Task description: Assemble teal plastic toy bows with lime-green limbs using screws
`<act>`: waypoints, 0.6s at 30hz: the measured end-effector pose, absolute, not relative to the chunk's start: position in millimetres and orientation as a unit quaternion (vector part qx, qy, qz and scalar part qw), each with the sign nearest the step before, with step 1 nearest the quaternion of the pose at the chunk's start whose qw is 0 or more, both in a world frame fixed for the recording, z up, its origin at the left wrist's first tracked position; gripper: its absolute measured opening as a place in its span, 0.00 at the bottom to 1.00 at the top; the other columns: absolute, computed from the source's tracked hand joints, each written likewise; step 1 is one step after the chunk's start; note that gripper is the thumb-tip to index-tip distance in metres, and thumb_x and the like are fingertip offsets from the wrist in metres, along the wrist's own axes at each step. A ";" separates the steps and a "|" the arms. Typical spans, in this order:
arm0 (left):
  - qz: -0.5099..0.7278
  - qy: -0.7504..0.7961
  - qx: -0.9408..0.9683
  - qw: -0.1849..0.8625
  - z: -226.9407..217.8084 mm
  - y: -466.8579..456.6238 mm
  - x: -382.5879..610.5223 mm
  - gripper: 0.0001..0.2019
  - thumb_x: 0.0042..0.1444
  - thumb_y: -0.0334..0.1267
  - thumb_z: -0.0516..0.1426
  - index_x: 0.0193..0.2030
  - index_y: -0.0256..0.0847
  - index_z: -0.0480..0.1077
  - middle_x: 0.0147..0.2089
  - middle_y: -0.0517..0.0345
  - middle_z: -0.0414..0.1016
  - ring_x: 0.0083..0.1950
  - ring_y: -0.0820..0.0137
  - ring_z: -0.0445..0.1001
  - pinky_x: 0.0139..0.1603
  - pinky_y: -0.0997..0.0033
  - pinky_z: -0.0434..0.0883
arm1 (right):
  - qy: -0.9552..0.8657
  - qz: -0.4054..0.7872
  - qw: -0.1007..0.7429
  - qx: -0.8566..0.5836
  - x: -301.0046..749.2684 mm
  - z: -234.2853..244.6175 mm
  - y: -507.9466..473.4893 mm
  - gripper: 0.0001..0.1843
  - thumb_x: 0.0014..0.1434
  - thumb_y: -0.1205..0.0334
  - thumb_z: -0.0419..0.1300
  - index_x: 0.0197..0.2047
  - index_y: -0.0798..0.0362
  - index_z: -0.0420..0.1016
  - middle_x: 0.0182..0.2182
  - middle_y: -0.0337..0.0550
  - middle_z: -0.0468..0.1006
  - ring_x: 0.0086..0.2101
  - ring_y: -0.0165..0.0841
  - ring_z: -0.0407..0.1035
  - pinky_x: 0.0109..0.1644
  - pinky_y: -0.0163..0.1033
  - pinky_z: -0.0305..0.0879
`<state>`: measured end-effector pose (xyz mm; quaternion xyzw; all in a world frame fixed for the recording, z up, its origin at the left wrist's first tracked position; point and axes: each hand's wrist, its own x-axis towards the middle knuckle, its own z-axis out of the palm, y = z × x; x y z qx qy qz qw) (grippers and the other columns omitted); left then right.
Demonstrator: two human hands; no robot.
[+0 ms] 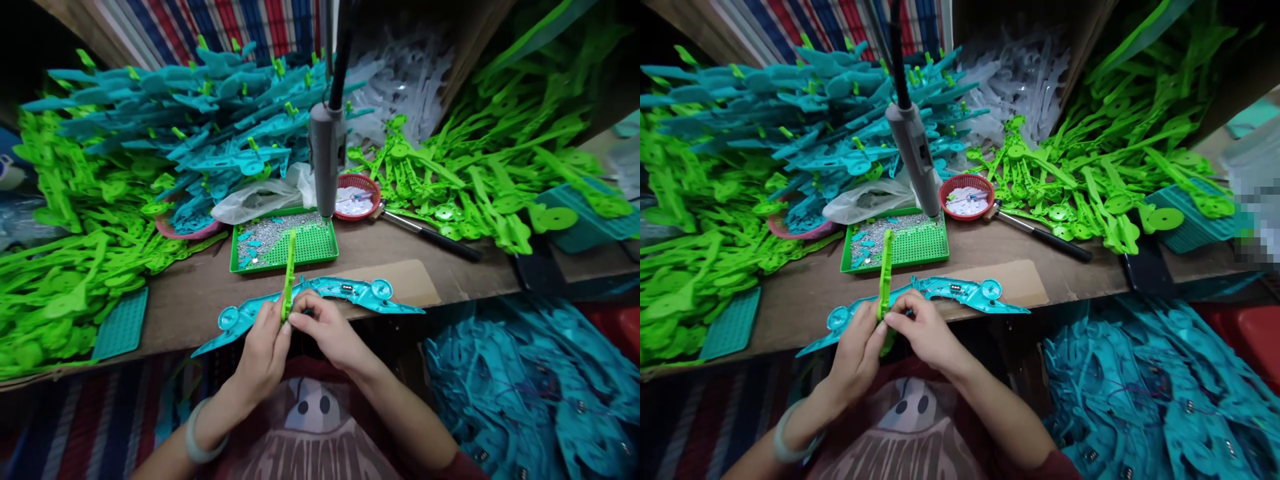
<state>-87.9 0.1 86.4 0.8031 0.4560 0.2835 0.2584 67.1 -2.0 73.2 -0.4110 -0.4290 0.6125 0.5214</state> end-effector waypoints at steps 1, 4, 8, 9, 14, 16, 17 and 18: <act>0.284 0.457 0.794 0.285 87.5 0.5 -89.0 0.15 0.70 0.37 0.47 0.57 0.42 0.71 0.41 0.52 0.72 0.42 0.64 0.70 0.44 0.64 0.71 | -0.424 0.626 0.515 -0.404 70.4 72.3 -0.4 0.13 0.60 0.55 0.64 0.28 0.52 0.69 0.32 0.38 0.68 0.37 0.33 0.64 0.47 0.41 0.60; 0.284 0.450 0.772 0.348 90.6 2.2 -91.7 0.14 0.69 0.41 0.49 0.51 0.43 0.74 0.41 0.53 0.74 0.42 0.64 0.71 0.44 0.65 0.71 | -0.417 0.645 0.493 -0.409 77.9 73.6 2.0 0.14 0.58 0.53 0.66 0.27 0.52 0.70 0.32 0.37 0.69 0.36 0.32 0.64 0.45 0.40 0.61; 0.277 0.470 0.740 0.394 92.5 4.4 -91.2 0.16 0.69 0.47 0.50 0.43 0.43 0.77 0.40 0.53 0.76 0.42 0.63 0.72 0.46 0.65 0.71 | -0.430 0.633 0.487 -0.420 80.2 76.5 0.3 0.13 0.57 0.56 0.66 0.26 0.52 0.71 0.32 0.38 0.70 0.35 0.32 0.66 0.43 0.39 0.62; 0.275 0.483 0.728 0.400 92.1 4.9 -90.5 0.17 0.69 0.48 0.50 0.40 0.43 0.77 0.38 0.54 0.76 0.40 0.64 0.72 0.44 0.65 0.71 | -0.432 0.628 0.491 -0.422 79.9 76.0 -0.3 0.13 0.57 0.57 0.66 0.25 0.52 0.71 0.32 0.38 0.70 0.36 0.32 0.66 0.42 0.39 0.63; 0.279 0.514 0.689 0.429 87.5 4.6 -86.4 0.20 0.68 0.52 0.51 0.34 0.42 0.76 0.35 0.54 0.75 0.39 0.64 0.72 0.45 0.65 0.71 | -0.419 0.626 0.510 -0.415 76.5 67.5 -3.2 0.11 0.59 0.59 0.64 0.27 0.52 0.73 0.34 0.40 0.71 0.37 0.33 0.68 0.40 0.38 0.66; 0.287 0.526 0.664 0.448 87.6 2.9 -83.2 0.19 0.67 0.53 0.52 0.41 0.42 0.77 0.39 0.54 0.77 0.42 0.64 0.74 0.47 0.66 0.72 | -0.416 0.621 0.517 -0.418 75.3 66.2 -4.1 0.11 0.60 0.58 0.64 0.28 0.52 0.72 0.34 0.39 0.70 0.36 0.32 0.67 0.39 0.38 0.66; 0.298 0.536 0.646 0.455 88.5 1.8 -81.1 0.18 0.67 0.53 0.53 0.46 0.42 0.77 0.41 0.54 0.78 0.45 0.63 0.75 0.48 0.66 0.72 | -0.417 0.617 0.519 -0.420 74.9 66.6 -4.5 0.12 0.60 0.57 0.63 0.27 0.52 0.72 0.33 0.39 0.69 0.35 0.32 0.66 0.39 0.38 0.65; 0.312 0.546 0.628 0.460 89.8 0.6 -78.8 0.18 0.66 0.53 0.54 0.50 0.43 0.75 0.44 0.54 0.78 0.47 0.63 0.76 0.49 0.66 0.73 | -0.421 0.612 0.519 -0.422 74.7 67.8 -4.8 0.12 0.61 0.57 0.63 0.27 0.52 0.71 0.32 0.39 0.68 0.35 0.32 0.66 0.40 0.38 0.65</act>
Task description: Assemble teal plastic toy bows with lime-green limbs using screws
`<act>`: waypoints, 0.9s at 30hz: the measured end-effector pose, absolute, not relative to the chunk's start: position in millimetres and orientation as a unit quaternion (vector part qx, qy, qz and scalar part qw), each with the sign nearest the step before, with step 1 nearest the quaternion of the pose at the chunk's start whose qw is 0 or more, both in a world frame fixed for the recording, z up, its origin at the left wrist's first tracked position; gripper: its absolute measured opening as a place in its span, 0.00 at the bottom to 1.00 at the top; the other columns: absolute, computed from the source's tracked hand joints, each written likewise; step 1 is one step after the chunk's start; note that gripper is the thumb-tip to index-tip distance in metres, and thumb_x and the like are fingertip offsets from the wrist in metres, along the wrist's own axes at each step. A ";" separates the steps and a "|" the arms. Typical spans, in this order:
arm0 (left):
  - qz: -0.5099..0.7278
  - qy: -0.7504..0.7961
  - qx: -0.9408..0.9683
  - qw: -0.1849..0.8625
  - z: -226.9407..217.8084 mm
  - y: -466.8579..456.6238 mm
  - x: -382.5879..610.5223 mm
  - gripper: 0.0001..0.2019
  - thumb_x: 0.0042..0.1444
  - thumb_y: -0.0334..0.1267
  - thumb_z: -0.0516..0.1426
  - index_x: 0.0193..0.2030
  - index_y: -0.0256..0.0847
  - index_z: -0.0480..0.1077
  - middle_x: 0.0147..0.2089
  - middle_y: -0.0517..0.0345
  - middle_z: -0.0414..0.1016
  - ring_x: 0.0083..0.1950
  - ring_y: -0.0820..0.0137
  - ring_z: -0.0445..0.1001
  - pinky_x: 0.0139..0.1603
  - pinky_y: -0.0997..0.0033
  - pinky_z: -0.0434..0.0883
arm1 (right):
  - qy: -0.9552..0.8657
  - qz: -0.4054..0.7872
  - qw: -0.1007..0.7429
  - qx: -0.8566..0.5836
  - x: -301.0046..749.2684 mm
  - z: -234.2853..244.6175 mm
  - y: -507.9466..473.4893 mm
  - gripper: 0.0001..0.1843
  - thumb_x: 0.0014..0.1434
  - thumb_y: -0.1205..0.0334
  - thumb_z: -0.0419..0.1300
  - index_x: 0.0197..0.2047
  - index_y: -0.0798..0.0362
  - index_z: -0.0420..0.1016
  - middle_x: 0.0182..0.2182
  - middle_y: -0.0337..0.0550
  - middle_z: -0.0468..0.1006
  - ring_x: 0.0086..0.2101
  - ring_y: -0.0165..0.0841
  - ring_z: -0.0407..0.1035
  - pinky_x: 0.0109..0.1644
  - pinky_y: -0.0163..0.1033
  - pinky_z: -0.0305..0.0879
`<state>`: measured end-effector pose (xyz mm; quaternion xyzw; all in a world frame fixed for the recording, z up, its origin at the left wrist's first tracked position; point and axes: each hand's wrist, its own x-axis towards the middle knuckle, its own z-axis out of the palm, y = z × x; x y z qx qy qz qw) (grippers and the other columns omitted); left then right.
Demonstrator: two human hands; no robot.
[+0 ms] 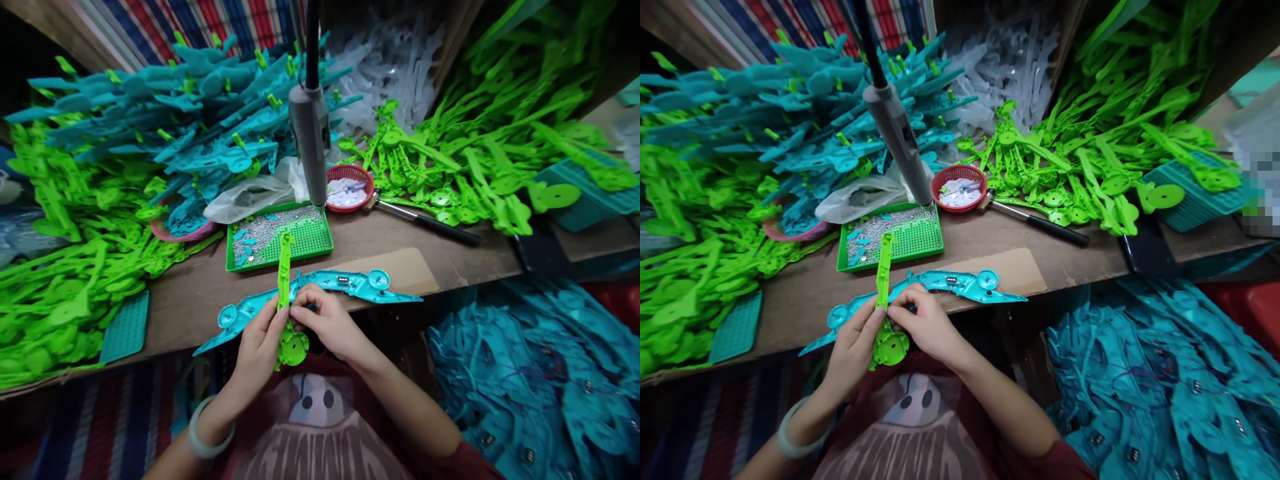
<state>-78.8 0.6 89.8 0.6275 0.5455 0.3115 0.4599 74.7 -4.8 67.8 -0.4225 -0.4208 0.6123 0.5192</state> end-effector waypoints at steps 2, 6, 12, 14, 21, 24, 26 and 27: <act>0.342 0.559 0.597 0.463 93.1 -1.6 -74.6 0.21 0.64 0.54 0.56 0.56 0.43 0.72 0.48 0.54 0.78 0.50 0.62 0.76 0.51 0.65 0.73 | -0.429 0.604 0.520 -0.426 74.9 71.8 -5.5 0.13 0.62 0.58 0.61 0.27 0.51 0.69 0.31 0.38 0.67 0.35 0.32 0.64 0.41 0.39 0.62; 0.361 0.542 0.574 0.495 97.7 -3.1 -74.2 0.19 0.63 0.54 0.58 0.51 0.42 0.70 0.43 0.56 0.77 0.43 0.66 0.76 0.45 0.68 0.74 | -0.427 0.622 0.509 -0.415 78.7 80.8 -6.7 0.12 0.62 0.57 0.59 0.27 0.51 0.67 0.31 0.38 0.66 0.35 0.32 0.62 0.41 0.38 0.60; 0.409 0.530 0.573 0.473 95.5 0.4 -85.2 0.13 0.61 0.49 0.62 0.43 0.43 0.67 0.33 0.63 0.71 0.33 0.73 0.71 0.36 0.76 0.70 | -0.361 0.700 0.472 -0.395 84.6 82.9 -5.7 0.12 0.58 0.54 0.61 0.30 0.51 0.66 0.28 0.34 0.64 0.30 0.29 0.59 0.36 0.36 0.59; 0.416 0.520 0.585 0.463 95.6 1.0 -85.3 0.14 0.56 0.45 0.66 0.43 0.43 0.70 0.35 0.62 0.72 0.34 0.73 0.72 0.35 0.76 0.71 | -0.371 0.699 0.465 -0.397 83.9 81.7 -5.3 0.13 0.60 0.53 0.60 0.30 0.51 0.66 0.28 0.34 0.65 0.30 0.29 0.61 0.37 0.36 0.59; 0.384 0.489 0.672 0.402 100.6 6.6 -87.1 0.01 0.59 0.36 0.63 0.37 0.44 0.76 0.38 0.60 0.78 0.42 0.71 0.77 0.46 0.74 0.73 | -0.415 0.693 0.439 -0.394 85.1 88.0 -8.0 0.13 0.66 0.52 0.56 0.34 0.51 0.63 0.26 0.33 0.67 0.27 0.28 0.64 0.33 0.35 0.61; 0.389 0.468 0.683 0.404 99.3 10.5 -90.1 0.02 0.60 0.34 0.62 0.38 0.45 0.77 0.38 0.61 0.79 0.42 0.71 0.77 0.46 0.74 0.73 | -0.459 0.660 0.405 -0.436 87.3 95.2 -9.6 0.11 0.69 0.55 0.54 0.36 0.51 0.63 0.25 0.30 0.63 0.24 0.26 0.60 0.30 0.34 0.56; 0.389 0.458 0.689 0.405 97.7 12.7 -91.3 0.02 0.60 0.34 0.62 0.39 0.44 0.76 0.39 0.61 0.79 0.43 0.71 0.77 0.47 0.74 0.73 | -0.498 0.617 0.403 -0.458 87.2 98.8 -10.2 0.10 0.70 0.58 0.53 0.35 0.51 0.64 0.27 0.32 0.64 0.28 0.26 0.61 0.33 0.35 0.56; 0.389 0.458 0.691 0.403 97.1 13.5 -91.7 0.02 0.61 0.34 0.61 0.39 0.44 0.76 0.39 0.61 0.79 0.43 0.71 0.77 0.48 0.73 0.73 | -0.512 0.600 0.408 -0.460 86.6 99.8 -10.3 0.10 0.70 0.59 0.53 0.35 0.51 0.65 0.29 0.33 0.66 0.31 0.27 0.62 0.36 0.35 0.57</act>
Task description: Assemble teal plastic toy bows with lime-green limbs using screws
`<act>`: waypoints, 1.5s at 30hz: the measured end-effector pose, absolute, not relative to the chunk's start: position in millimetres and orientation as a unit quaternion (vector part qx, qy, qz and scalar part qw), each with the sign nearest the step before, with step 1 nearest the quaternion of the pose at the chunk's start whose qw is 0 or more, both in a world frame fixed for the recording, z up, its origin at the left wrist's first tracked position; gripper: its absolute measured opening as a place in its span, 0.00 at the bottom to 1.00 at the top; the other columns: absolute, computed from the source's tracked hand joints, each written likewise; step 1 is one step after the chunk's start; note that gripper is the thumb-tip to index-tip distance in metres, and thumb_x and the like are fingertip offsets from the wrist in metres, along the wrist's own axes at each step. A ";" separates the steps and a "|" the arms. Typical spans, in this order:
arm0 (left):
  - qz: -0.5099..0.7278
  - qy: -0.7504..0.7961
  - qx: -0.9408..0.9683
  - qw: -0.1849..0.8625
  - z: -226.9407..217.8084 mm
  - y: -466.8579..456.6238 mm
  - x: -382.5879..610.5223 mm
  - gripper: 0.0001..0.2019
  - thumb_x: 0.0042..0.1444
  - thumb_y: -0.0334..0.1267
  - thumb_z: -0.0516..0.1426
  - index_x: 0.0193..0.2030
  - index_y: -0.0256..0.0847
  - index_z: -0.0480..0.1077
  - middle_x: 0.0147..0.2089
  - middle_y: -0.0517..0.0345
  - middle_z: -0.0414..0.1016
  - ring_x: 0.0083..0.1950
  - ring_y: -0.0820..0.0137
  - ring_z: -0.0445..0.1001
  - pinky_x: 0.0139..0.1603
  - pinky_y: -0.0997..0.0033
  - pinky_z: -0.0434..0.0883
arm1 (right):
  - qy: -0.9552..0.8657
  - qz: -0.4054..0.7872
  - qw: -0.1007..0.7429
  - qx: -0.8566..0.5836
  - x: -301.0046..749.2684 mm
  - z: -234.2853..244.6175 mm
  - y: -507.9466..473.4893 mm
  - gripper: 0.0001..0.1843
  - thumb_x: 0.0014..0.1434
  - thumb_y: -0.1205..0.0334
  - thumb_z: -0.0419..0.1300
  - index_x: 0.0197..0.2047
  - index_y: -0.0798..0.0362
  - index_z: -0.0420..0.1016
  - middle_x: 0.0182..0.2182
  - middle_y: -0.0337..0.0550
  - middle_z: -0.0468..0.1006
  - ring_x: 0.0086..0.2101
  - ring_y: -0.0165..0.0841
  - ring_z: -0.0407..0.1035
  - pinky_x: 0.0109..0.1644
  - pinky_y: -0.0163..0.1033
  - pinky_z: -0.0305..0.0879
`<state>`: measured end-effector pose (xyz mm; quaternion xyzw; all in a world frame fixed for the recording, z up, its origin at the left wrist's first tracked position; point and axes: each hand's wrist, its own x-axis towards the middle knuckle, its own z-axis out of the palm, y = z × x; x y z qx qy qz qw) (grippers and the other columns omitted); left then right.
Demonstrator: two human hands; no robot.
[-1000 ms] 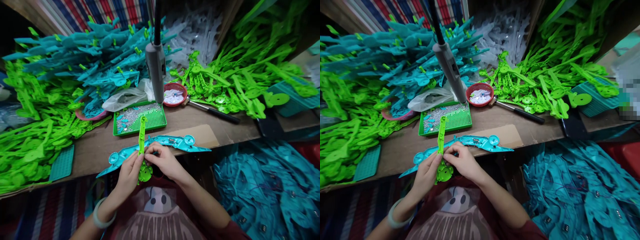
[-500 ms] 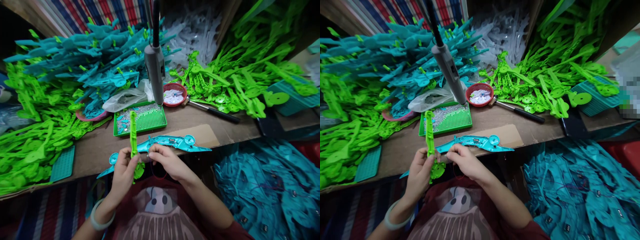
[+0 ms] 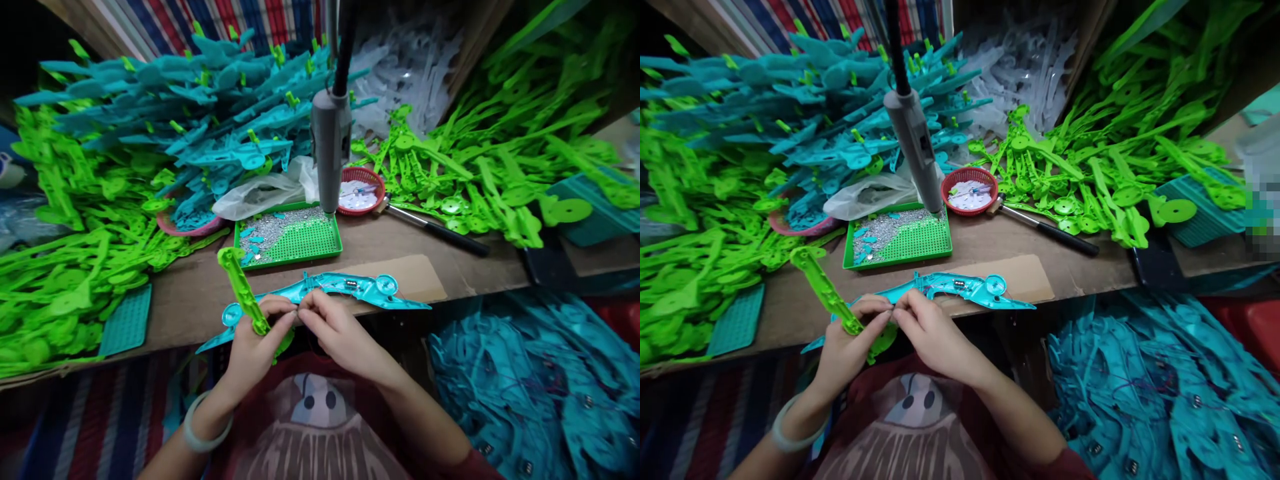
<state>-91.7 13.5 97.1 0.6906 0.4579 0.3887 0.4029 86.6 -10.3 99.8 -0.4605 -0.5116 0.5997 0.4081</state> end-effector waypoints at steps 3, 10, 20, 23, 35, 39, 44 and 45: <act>0.384 0.466 0.695 0.391 96.3 15.1 -92.5 0.03 0.62 0.33 0.60 0.37 0.44 0.75 0.38 0.61 0.78 0.43 0.72 0.77 0.48 0.74 0.72 | -0.521 0.594 0.414 -0.452 83.5 100.5 -10.5 0.07 0.69 0.59 0.55 0.39 0.51 0.67 0.33 0.35 0.69 0.35 0.28 0.64 0.40 0.35 0.59; 0.366 0.420 0.730 0.395 104.3 20.3 -100.1 0.04 0.64 0.32 0.58 0.38 0.44 0.73 0.36 0.63 0.77 0.40 0.74 0.76 0.44 0.77 0.72 | -0.615 0.495 0.415 -0.452 84.5 103.6 -8.6 0.06 0.69 0.65 0.54 0.37 0.52 0.66 0.31 0.35 0.69 0.33 0.28 0.63 0.39 0.35 0.56; 0.457 0.313 0.768 0.320 90.3 29.5 -110.4 0.04 0.63 0.36 0.62 0.42 0.42 0.72 0.35 0.59 0.78 0.38 0.72 0.78 0.41 0.74 0.76 | -0.606 0.545 0.417 -0.402 80.8 108.2 -5.1 0.07 0.71 0.62 0.51 0.38 0.51 0.64 0.32 0.35 0.67 0.33 0.27 0.62 0.38 0.33 0.58; 0.443 0.286 0.806 0.270 89.3 30.4 -111.0 0.02 0.65 0.37 0.60 0.42 0.42 0.73 0.35 0.58 0.78 0.37 0.72 0.78 0.41 0.73 0.76 | -0.626 0.544 0.393 -0.397 81.8 113.1 -5.7 0.07 0.71 0.63 0.52 0.38 0.51 0.64 0.33 0.35 0.68 0.34 0.27 0.63 0.38 0.33 0.58; 0.442 0.338 0.804 0.212 97.4 17.7 -108.9 0.08 0.68 0.39 0.56 0.37 0.42 0.71 0.32 0.59 0.76 0.35 0.73 0.77 0.39 0.74 0.75 | -0.847 0.120 0.396 -0.334 82.5 100.3 2.3 0.12 0.72 0.70 0.47 0.37 0.54 0.67 0.27 0.40 0.70 0.28 0.32 0.61 0.30 0.38 0.54; 0.445 0.348 0.757 0.329 96.8 20.0 -107.1 0.09 0.68 0.42 0.56 0.37 0.42 0.71 0.31 0.60 0.76 0.34 0.72 0.76 0.37 0.74 0.74 | -0.851 0.137 0.400 -0.312 86.6 94.9 7.8 0.11 0.72 0.69 0.47 0.40 0.56 0.69 0.28 0.42 0.71 0.29 0.32 0.62 0.32 0.38 0.56; 0.394 0.468 0.604 0.511 95.0 18.5 -101.1 0.13 0.65 0.48 0.58 0.37 0.40 0.71 0.27 0.60 0.71 0.28 0.73 0.70 0.29 0.73 0.71 | -0.686 0.449 0.431 -0.377 89.4 94.1 8.4 0.07 0.71 0.62 0.54 0.39 0.52 0.69 0.32 0.39 0.72 0.33 0.30 0.65 0.37 0.36 0.61; 0.384 0.481 0.558 0.557 96.2 16.4 -101.2 0.12 0.64 0.48 0.58 0.41 0.41 0.71 0.29 0.60 0.72 0.27 0.74 0.69 0.28 0.74 0.70 | -0.642 0.499 0.432 -0.391 90.7 94.8 7.8 0.07 0.70 0.61 0.55 0.39 0.52 0.69 0.32 0.38 0.71 0.32 0.29 0.64 0.37 0.35 0.61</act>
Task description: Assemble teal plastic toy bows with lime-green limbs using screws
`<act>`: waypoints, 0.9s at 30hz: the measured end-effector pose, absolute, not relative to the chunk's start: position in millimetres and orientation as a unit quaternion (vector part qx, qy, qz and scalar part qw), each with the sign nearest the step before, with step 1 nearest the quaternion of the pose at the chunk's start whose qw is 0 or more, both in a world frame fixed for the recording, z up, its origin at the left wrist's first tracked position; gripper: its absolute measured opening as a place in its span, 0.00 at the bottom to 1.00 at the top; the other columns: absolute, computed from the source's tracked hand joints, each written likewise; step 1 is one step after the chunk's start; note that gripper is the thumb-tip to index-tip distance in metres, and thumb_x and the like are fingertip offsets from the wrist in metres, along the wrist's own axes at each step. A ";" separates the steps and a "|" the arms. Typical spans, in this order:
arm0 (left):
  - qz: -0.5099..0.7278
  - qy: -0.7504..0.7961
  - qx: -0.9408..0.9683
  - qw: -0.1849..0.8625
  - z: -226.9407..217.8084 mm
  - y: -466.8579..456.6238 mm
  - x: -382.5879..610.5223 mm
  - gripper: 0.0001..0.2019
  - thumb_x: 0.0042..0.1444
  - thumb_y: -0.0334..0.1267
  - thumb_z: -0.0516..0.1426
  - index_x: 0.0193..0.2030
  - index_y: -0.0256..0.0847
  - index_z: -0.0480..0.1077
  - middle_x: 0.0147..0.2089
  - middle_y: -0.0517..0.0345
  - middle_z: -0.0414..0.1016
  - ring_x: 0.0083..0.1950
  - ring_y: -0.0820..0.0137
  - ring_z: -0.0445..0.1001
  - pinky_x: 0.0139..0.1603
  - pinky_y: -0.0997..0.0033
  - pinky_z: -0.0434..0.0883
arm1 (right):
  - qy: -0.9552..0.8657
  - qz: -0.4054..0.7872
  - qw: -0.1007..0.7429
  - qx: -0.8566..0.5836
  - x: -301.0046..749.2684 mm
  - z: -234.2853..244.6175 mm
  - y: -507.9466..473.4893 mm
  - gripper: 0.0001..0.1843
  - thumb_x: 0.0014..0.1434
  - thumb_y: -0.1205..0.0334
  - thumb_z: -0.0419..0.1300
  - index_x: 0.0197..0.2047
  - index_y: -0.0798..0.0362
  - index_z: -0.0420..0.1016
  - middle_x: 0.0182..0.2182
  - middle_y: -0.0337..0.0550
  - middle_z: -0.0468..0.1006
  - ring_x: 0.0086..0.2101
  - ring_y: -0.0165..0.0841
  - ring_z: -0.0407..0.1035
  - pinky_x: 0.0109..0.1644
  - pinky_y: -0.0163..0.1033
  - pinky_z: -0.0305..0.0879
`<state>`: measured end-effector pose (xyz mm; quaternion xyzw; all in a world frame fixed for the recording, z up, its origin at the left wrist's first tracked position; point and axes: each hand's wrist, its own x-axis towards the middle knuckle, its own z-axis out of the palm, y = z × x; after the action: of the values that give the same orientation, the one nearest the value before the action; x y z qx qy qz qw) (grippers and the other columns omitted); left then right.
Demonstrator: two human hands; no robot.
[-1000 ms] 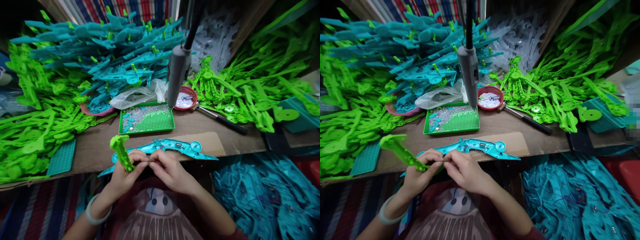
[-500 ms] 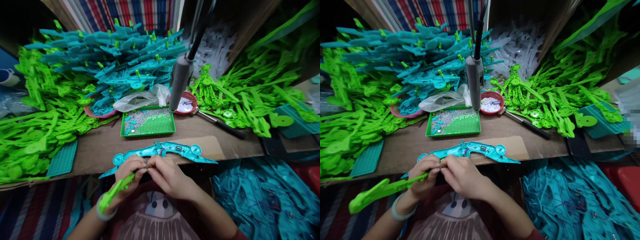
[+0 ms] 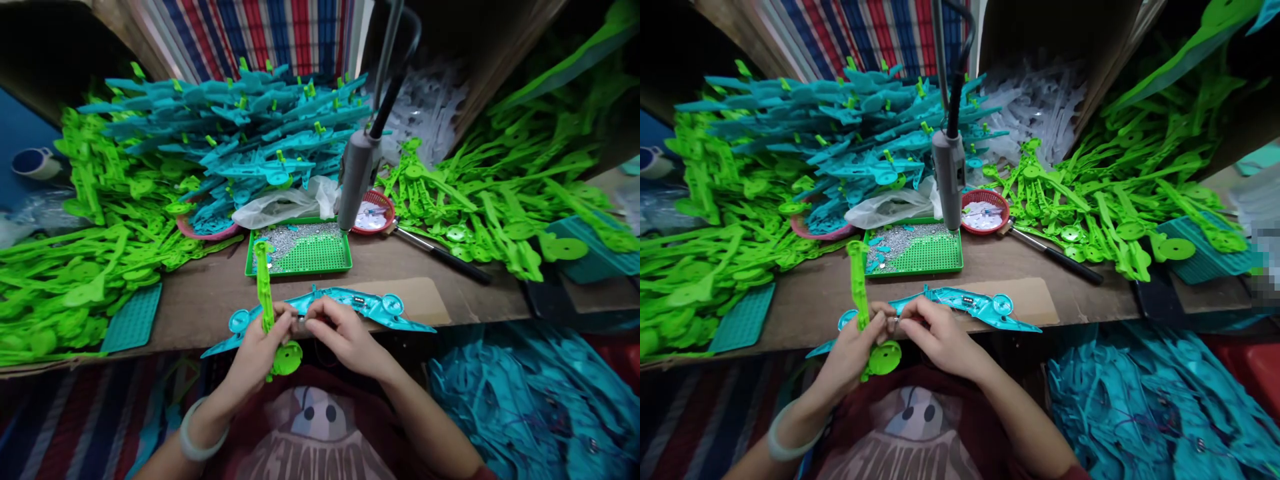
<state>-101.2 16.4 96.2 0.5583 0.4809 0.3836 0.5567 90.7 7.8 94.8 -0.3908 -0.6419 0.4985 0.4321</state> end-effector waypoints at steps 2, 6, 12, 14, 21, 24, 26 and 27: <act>0.350 0.473 0.484 0.648 100.6 10.2 -103.3 0.14 0.61 0.45 0.61 0.50 0.41 0.70 0.36 0.55 0.75 0.30 0.72 0.72 0.29 0.73 0.72 | -0.579 0.561 0.433 -0.405 94.6 96.7 6.6 0.08 0.68 0.59 0.56 0.38 0.53 0.69 0.32 0.38 0.70 0.32 0.29 0.63 0.37 0.35 0.60; 0.265 0.427 0.496 0.709 107.7 -4.1 -110.1 0.18 0.62 0.40 0.61 0.58 0.41 0.70 0.48 0.44 0.78 0.44 0.63 0.79 0.39 0.66 0.77 | -0.493 0.637 0.416 -0.421 102.6 101.0 6.8 0.09 0.62 0.57 0.63 0.35 0.54 0.71 0.28 0.35 0.69 0.28 0.26 0.60 0.32 0.33 0.57; 0.278 0.497 0.676 0.468 99.3 -8.7 -108.3 0.13 0.66 0.41 0.57 0.55 0.44 0.72 0.47 0.53 0.79 0.46 0.64 0.77 0.48 0.63 0.75 | -0.452 0.717 0.341 -0.406 93.5 108.1 11.6 0.09 0.58 0.58 0.65 0.32 0.55 0.72 0.22 0.31 0.68 0.22 0.24 0.59 0.25 0.31 0.53; 0.275 0.496 0.713 0.413 97.7 -7.7 -106.0 0.15 0.67 0.39 0.56 0.59 0.44 0.70 0.49 0.53 0.79 0.47 0.64 0.77 0.50 0.63 0.74 | -0.466 0.707 0.336 -0.413 88.2 109.6 12.9 0.09 0.58 0.59 0.64 0.32 0.55 0.72 0.22 0.32 0.69 0.22 0.24 0.60 0.26 0.31 0.54; 0.259 0.474 0.755 0.372 95.4 -7.3 -106.1 0.17 0.68 0.35 0.54 0.61 0.47 0.70 0.54 0.51 0.76 0.51 0.62 0.75 0.53 0.62 0.72 | -0.475 0.705 0.319 -0.418 83.8 109.9 14.2 0.10 0.57 0.59 0.65 0.30 0.55 0.71 0.21 0.31 0.67 0.24 0.24 0.59 0.28 0.32 0.54; 0.255 0.477 0.755 0.372 93.8 -7.1 -105.4 0.17 0.67 0.36 0.55 0.62 0.46 0.69 0.54 0.51 0.76 0.53 0.61 0.74 0.53 0.61 0.72 | -0.472 0.700 0.329 -0.422 82.0 107.9 14.4 0.12 0.56 0.57 0.66 0.29 0.55 0.70 0.21 0.31 0.67 0.24 0.25 0.58 0.28 0.32 0.54; 0.260 0.476 0.755 0.368 93.5 -7.0 -104.3 0.18 0.67 0.36 0.55 0.62 0.46 0.69 0.53 0.51 0.77 0.52 0.61 0.75 0.53 0.61 0.72 | -0.469 0.697 0.333 -0.427 80.5 105.8 14.0 0.13 0.56 0.56 0.66 0.29 0.54 0.71 0.21 0.32 0.68 0.24 0.25 0.58 0.28 0.33 0.53; 0.265 0.474 0.756 0.365 93.6 -7.2 -103.8 0.18 0.66 0.36 0.55 0.62 0.45 0.69 0.51 0.51 0.77 0.51 0.61 0.75 0.52 0.61 0.72 | -0.465 0.698 0.334 -0.431 79.8 104.6 13.7 0.13 0.56 0.55 0.67 0.29 0.54 0.70 0.21 0.32 0.69 0.24 0.25 0.58 0.28 0.33 0.53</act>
<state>-103.8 -7.2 93.6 0.7562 0.4743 0.2649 0.3648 79.8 13.7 104.6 -0.4306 -0.4651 0.6977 0.3338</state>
